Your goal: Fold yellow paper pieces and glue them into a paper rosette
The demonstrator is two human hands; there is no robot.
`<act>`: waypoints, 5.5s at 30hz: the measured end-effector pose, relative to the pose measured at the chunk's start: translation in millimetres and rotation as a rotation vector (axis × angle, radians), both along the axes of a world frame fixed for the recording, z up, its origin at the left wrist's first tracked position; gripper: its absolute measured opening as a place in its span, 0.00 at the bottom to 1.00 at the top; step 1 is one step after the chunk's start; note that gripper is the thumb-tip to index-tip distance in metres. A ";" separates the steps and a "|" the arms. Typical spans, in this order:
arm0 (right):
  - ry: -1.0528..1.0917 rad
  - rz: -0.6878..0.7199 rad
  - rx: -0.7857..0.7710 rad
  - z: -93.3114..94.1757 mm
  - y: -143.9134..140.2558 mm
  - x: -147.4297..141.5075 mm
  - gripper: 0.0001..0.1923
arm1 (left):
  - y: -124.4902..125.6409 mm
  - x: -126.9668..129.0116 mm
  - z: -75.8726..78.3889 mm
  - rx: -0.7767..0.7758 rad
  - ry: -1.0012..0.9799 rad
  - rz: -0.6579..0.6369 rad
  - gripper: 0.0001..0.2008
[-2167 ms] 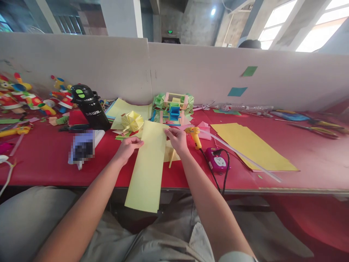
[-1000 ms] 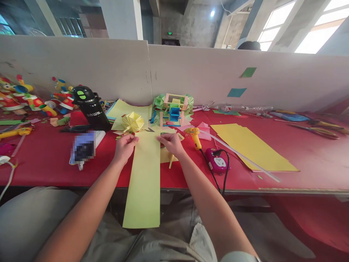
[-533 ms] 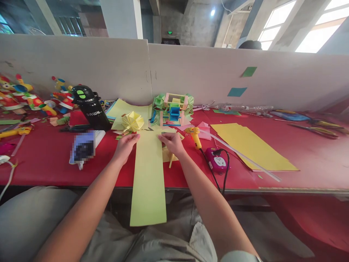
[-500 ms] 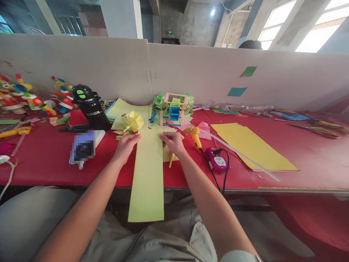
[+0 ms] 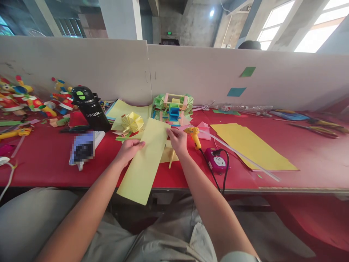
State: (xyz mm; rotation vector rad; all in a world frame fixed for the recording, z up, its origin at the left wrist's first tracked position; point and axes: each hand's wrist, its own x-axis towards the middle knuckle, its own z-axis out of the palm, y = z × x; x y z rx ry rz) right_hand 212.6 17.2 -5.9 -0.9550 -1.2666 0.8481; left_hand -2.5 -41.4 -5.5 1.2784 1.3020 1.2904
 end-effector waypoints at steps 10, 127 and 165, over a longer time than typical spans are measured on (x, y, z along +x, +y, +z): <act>0.067 -0.044 0.022 0.8 2.3 5.3 0.23 | 3.8 -6.7 -1.5 -0.004 0.042 -0.158 0.24; -0.587 0.232 0.411 98.9 -37.9 3.6 0.12 | -34.5 -47.3 76.0 0.341 0.771 0.099 0.05; 0.272 0.424 -0.334 91.6 -9.6 39.0 0.32 | -26.6 -17.4 61.1 0.103 0.175 -0.149 0.12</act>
